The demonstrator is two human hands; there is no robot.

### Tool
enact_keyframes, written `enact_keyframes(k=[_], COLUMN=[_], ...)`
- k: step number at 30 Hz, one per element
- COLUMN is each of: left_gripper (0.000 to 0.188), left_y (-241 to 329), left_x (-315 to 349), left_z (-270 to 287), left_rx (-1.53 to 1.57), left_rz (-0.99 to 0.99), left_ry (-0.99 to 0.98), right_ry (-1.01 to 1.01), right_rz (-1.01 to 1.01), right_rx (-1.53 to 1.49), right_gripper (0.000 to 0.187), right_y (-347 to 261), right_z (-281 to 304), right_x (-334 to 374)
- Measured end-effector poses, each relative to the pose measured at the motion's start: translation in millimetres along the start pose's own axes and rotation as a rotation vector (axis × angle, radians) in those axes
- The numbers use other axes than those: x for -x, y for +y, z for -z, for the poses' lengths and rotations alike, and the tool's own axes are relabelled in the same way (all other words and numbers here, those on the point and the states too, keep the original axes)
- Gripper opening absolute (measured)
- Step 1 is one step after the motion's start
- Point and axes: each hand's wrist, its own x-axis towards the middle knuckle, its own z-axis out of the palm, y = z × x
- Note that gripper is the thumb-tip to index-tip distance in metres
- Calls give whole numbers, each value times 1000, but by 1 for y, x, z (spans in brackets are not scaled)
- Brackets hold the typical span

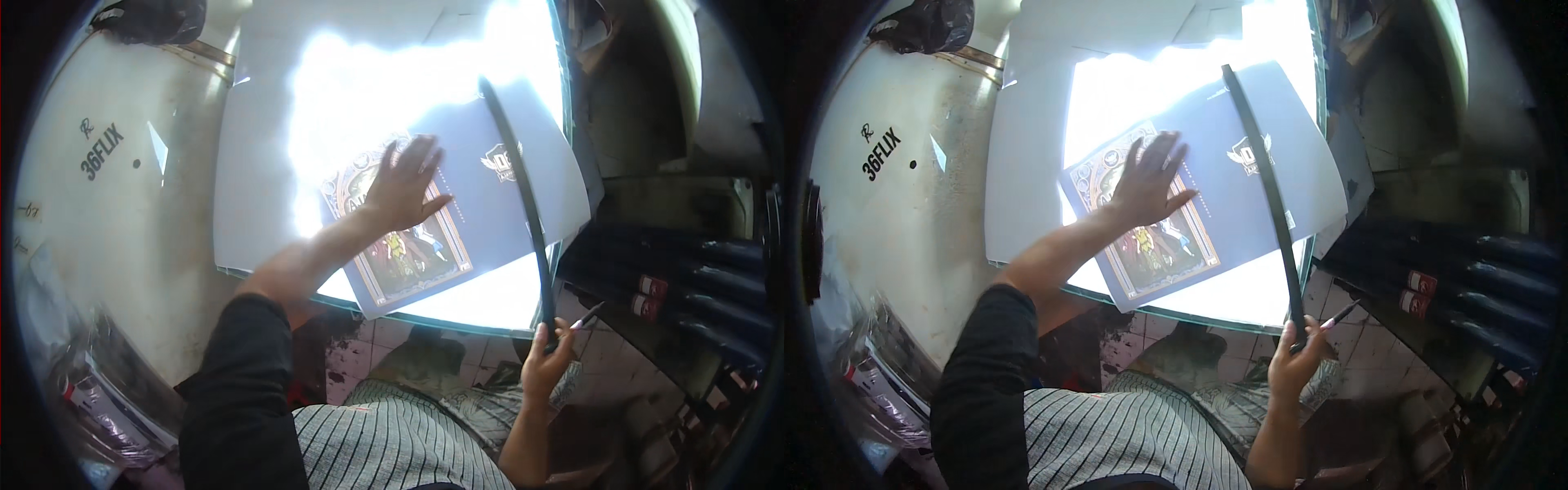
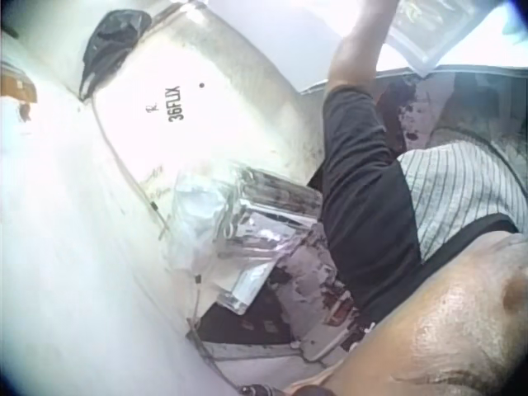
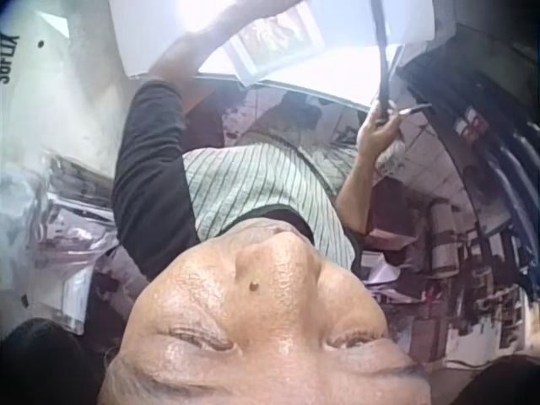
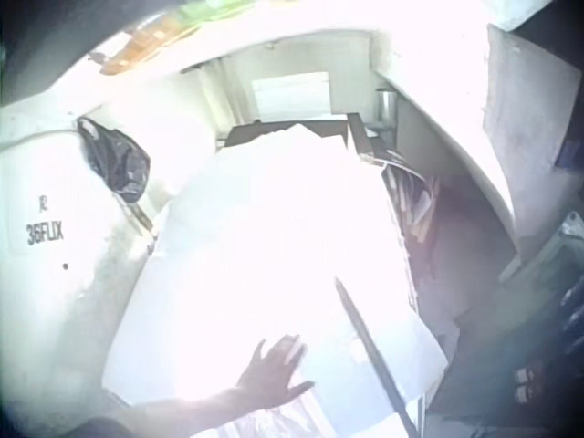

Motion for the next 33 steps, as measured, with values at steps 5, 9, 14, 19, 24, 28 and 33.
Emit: enact_keyframes(k=[5,9,14,19,24,28,33], left_gripper=[72,64,68,74,79,84,87], left_y=[-35,-47,-46,-47,-42,-43,-45], left_x=[0,-11,-13,-14,-18,-18,-19], left_z=[-15,-9,-11,-14,-9,-13,-14], left_rx=[14,120,202,153,117,101,94], left_rz=[104,95,171,176,203,226,224], left_ry=[87,155,176,173,111,101,84], right_ry=[-84,-159,-175,-188,-219,-91,-126], right_rz=[100,169,159,166,217,334,402], right_rx=[-62,-7,-30,-34,32,90,129], right_gripper=[22,23,25,27,36,43,45], right_y=[9,-6,-10,-10,-7,-8,-11], right_z=[-39,-48,-59,-63,-67,-68,-65], right_x=[21,23,34,35,43,44,42])
